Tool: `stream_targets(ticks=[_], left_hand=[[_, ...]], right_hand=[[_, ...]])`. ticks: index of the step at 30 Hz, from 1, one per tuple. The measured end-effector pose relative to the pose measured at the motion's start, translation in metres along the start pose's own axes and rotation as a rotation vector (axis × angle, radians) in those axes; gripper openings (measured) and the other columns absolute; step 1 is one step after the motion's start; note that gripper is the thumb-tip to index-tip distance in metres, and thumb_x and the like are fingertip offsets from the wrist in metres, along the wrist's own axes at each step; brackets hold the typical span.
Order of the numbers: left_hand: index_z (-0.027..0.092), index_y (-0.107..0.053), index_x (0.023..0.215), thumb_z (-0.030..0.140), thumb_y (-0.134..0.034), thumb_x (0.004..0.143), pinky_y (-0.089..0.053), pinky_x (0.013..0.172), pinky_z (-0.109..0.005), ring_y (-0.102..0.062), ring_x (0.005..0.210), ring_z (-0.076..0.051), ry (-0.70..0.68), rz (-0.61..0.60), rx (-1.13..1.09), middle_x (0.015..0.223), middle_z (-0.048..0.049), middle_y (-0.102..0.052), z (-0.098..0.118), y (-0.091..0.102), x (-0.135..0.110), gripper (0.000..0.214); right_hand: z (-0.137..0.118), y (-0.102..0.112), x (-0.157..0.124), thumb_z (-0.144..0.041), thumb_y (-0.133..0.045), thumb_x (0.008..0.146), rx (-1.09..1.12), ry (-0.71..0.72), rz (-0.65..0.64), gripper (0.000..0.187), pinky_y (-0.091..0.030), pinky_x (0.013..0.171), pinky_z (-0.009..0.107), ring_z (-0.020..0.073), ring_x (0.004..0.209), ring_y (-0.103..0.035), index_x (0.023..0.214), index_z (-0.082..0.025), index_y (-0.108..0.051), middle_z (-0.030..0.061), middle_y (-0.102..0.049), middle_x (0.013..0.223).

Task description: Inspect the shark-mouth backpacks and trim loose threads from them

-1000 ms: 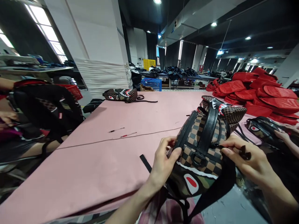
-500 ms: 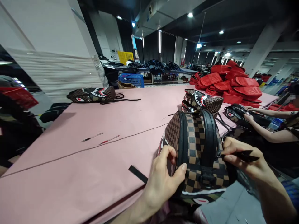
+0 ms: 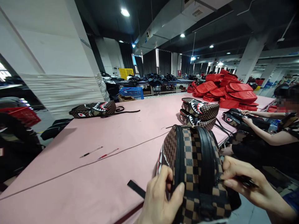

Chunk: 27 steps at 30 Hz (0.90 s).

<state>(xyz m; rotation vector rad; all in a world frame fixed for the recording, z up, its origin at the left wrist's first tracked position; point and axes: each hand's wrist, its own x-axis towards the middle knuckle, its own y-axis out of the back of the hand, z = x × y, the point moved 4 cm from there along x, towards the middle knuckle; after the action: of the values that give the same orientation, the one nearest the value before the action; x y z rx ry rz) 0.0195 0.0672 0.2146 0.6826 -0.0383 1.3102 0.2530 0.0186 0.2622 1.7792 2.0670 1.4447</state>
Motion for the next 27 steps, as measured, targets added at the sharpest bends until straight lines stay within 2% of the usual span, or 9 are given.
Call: stream_targets(ticks=[3, 5, 7, 9, 13, 16, 19, 22, 27], left_hand=[[0.021, -0.046, 0.079, 0.037, -0.048, 0.085, -0.043, 0.061, -0.028, -0.051, 0.063, -0.014, -0.07, 0.182, 0.195, 0.069, 0.0009, -0.052, 0.001, 0.017, 0.02, 0.017], [0.019, -0.051, 0.092, 0.035, -0.047, 0.087, -0.045, 0.077, -0.036, -0.056, 0.086, -0.02, -0.167, 0.372, 0.349, 0.09, -0.0063, -0.059, 0.011, 0.026, 0.032, 0.017], [0.017, -0.053, 0.104, 0.035, -0.046, 0.088, -0.038, 0.092, -0.046, -0.051, 0.107, -0.026, -0.287, 0.449, 0.486, 0.109, -0.0114, -0.059, 0.023, 0.026, 0.042, 0.024], [0.016, -0.052, 0.106, 0.039, -0.05, 0.086, -0.035, 0.095, -0.05, -0.049, 0.11, -0.029, -0.313, 0.408, 0.574, 0.111, -0.0129, -0.059, 0.032, 0.019, 0.053, 0.03], [0.016, -0.051, 0.088, 0.034, -0.061, 0.078, -0.042, 0.087, -0.047, -0.054, 0.096, -0.027, -0.148, 0.343, 0.575, 0.092, -0.0097, -0.06, 0.036, 0.009, 0.076, 0.023], [0.018, -0.048, 0.077, 0.028, -0.061, 0.075, -0.044, 0.083, -0.043, -0.054, 0.091, -0.024, -0.102, 0.253, 0.51, 0.087, -0.0064, -0.059, 0.041, 0.004, 0.081, 0.016], [0.019, -0.048, 0.074, 0.027, -0.06, 0.071, -0.045, 0.079, -0.038, -0.055, 0.085, -0.022, -0.117, 0.203, 0.477, 0.084, -0.0043, -0.058, 0.048, 0.007, 0.078, 0.015], [0.019, -0.05, 0.071, 0.031, -0.057, 0.069, -0.046, 0.072, -0.035, -0.056, 0.078, -0.02, -0.069, 0.151, 0.51, 0.079, -0.0036, -0.059, 0.044, 0.032, 0.084, 0.014], [0.018, -0.06, 0.079, 0.028, -0.055, 0.067, -0.045, 0.081, -0.037, -0.06, 0.087, -0.024, 0.045, 0.154, 0.634, 0.088, -0.0053, -0.066, 0.025, 0.098, 0.109, 0.016]], right_hand=[[0.001, -0.005, 0.029, -0.018, -0.054, 0.087, -0.044, 0.035, 0.101, 0.011, -0.042, 0.057, 0.025, 0.0133, 0.063, -0.054, 0.077, -0.019, -0.059, 0.0019, -0.056, 0.069], [0.004, -0.013, 0.053, -0.019, -0.054, 0.086, -0.068, 0.048, 0.14, 0.012, -0.041, 0.057, 0.024, 0.0126, 0.062, -0.054, 0.075, -0.018, -0.059, 0.0013, -0.057, 0.069], [0.004, -0.022, 0.073, -0.02, -0.055, 0.086, -0.069, 0.074, 0.155, 0.012, -0.041, 0.057, 0.024, 0.0123, 0.062, -0.054, 0.074, -0.018, -0.058, 0.0009, -0.058, 0.069], [0.002, -0.029, 0.086, -0.019, -0.054, 0.085, -0.069, 0.116, 0.162, 0.011, -0.041, 0.057, 0.023, 0.0125, 0.063, -0.055, 0.075, -0.018, -0.059, 0.0012, -0.058, 0.071], [0.007, -0.024, 0.099, -0.019, -0.054, 0.085, -0.166, 0.177, 0.22, 0.01, -0.042, 0.059, 0.025, 0.0143, 0.066, -0.056, 0.077, -0.018, -0.059, 0.0028, -0.06, 0.073], [0.03, -0.004, 0.116, -0.021, -0.055, 0.084, -0.378, 0.151, 0.319, 0.012, -0.041, 0.06, 0.027, 0.0171, 0.068, -0.058, 0.072, -0.018, -0.057, 0.0048, -0.061, 0.074], [0.064, 0.015, 0.138, -0.022, -0.058, 0.081, -0.56, -0.002, 0.4, 0.011, -0.039, 0.062, 0.029, 0.0201, 0.071, -0.059, 0.07, -0.018, -0.056, 0.0062, -0.063, 0.077], [0.082, 0.019, 0.152, -0.024, -0.058, 0.081, -0.56, -0.082, 0.389, 0.011, -0.039, 0.064, 0.029, 0.0212, 0.075, -0.059, 0.071, -0.018, -0.057, 0.0068, -0.064, 0.079], [0.06, -0.001, 0.14, -0.03, -0.054, 0.084, -0.367, 0.003, 0.345, 0.019, -0.038, 0.06, 0.027, 0.0175, 0.066, -0.057, 0.069, -0.018, -0.057, 0.0043, -0.062, 0.071]])
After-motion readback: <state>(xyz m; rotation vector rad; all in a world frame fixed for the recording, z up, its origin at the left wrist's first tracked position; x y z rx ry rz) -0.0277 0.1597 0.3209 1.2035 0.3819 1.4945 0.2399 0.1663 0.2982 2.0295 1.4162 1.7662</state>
